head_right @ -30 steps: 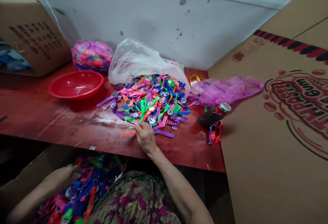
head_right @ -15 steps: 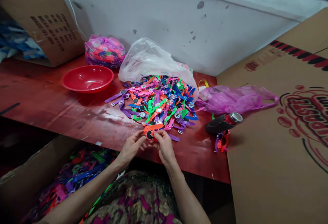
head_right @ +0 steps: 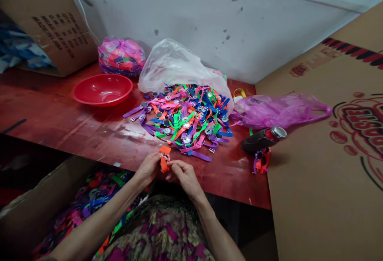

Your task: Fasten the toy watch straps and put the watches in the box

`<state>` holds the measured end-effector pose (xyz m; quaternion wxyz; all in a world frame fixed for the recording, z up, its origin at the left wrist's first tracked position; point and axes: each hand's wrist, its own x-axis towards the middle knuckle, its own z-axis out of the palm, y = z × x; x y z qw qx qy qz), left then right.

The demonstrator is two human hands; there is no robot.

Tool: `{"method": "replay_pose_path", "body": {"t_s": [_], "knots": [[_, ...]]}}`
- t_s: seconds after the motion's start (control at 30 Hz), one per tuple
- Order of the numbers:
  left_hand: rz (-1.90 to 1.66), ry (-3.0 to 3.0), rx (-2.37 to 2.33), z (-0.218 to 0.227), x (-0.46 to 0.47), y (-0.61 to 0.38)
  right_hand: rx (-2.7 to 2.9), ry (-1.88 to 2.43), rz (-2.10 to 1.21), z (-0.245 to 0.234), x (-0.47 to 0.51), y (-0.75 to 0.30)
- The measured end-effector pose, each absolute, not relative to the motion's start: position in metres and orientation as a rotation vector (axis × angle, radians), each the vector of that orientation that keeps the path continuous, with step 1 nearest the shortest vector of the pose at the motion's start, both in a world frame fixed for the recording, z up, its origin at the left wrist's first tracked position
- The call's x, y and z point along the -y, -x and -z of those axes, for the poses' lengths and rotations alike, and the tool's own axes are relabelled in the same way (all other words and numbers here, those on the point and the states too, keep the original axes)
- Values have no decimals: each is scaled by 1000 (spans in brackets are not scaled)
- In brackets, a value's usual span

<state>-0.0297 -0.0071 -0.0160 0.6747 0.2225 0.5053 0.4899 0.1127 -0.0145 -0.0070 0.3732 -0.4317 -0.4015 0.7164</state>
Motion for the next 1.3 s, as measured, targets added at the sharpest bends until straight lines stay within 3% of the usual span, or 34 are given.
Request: {"method": "replay_pose_path", "body": {"t_s": [0.23, 0.47, 0.7, 0.9, 1.1, 1.3], "knots": [[-685, -524, -838, -4, 11, 33, 1390, 960, -1716, -5, -1, -126], [-393, -556, -780, 25, 24, 33, 2201, 801, -1377, -39, 19, -130], [-637, -775, -1082, 9, 17, 48, 1826, 1319, -955, -9, 12, -133], [-663, -1016, -1281, 18, 20, 51, 1680, 1240, -1247, -11, 15, -120], [-695, -1126, -1260, 17, 10, 45, 1297, 1028, -1966, -14, 21, -127], [-707, -782, -1107, 7, 18, 34, 1106, 1004, -1814, -18, 16, -142]]}}
